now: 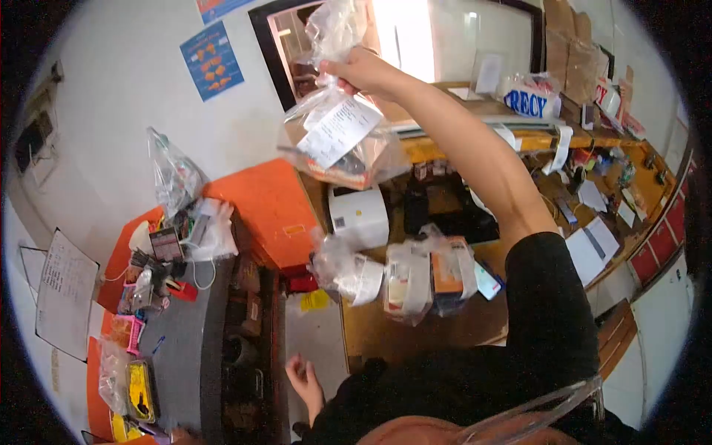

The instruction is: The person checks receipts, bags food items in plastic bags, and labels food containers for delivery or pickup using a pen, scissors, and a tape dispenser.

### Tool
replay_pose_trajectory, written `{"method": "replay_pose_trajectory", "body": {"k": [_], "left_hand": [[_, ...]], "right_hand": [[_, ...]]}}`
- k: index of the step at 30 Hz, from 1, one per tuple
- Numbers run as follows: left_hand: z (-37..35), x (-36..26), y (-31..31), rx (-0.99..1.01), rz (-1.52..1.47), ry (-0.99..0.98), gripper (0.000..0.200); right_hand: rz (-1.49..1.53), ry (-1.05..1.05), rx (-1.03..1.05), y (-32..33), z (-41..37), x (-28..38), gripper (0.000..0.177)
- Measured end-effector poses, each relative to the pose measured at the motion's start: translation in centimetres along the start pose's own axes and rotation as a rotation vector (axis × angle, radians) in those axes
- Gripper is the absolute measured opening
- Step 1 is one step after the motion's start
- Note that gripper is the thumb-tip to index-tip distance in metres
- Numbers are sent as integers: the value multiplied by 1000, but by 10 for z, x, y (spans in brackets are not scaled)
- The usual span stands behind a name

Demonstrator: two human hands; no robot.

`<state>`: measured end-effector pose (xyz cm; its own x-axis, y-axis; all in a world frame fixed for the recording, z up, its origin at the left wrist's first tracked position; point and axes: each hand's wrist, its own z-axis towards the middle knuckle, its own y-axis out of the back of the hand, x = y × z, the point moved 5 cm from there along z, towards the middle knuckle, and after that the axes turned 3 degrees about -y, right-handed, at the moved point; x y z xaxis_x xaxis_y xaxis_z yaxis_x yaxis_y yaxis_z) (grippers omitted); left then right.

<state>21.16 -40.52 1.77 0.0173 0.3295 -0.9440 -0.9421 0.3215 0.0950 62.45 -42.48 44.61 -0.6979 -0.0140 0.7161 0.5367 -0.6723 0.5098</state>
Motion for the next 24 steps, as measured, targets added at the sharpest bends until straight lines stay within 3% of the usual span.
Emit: {"method": "replay_pose_trajectory", "body": {"k": [3,7,10,13,15,17,20,21,22,23,24], "left_hand": [[-40,46,12,-130,120,305,26],[-58,46,6,-228,196,418,23],[-58,59,4,-309,166,284,24],[-56,72,0,-336,179,162,23],[-56,55,-12,-361,203,185,22],[-55,43,-26,-360,235,212,21],[-62,65,-32,-193,196,345,20],[-70,104,-30,-204,86,402,19],[-66,97,-37,-162,36,437,18],[-61,86,-45,-121,-12,474,17],[-55,89,-51,-75,-1,479,17]], "right_hand": [[-55,14,-157,26,67,-42,46],[-88,122,-246,43,109,-83,43],[-220,214,-319,46,146,-127,39],[-306,72,-214,32,192,-196,33],[-331,132,-332,29,209,-230,28],[-388,159,-409,24,198,-222,29],[-371,315,-506,15,124,-175,36],[-382,362,-371,15,75,-141,37],[-390,403,-238,9,27,-118,37],[-337,434,-101,-10,-1,-146,34],[-1,154,265,-14,-60,-126,30]]}}
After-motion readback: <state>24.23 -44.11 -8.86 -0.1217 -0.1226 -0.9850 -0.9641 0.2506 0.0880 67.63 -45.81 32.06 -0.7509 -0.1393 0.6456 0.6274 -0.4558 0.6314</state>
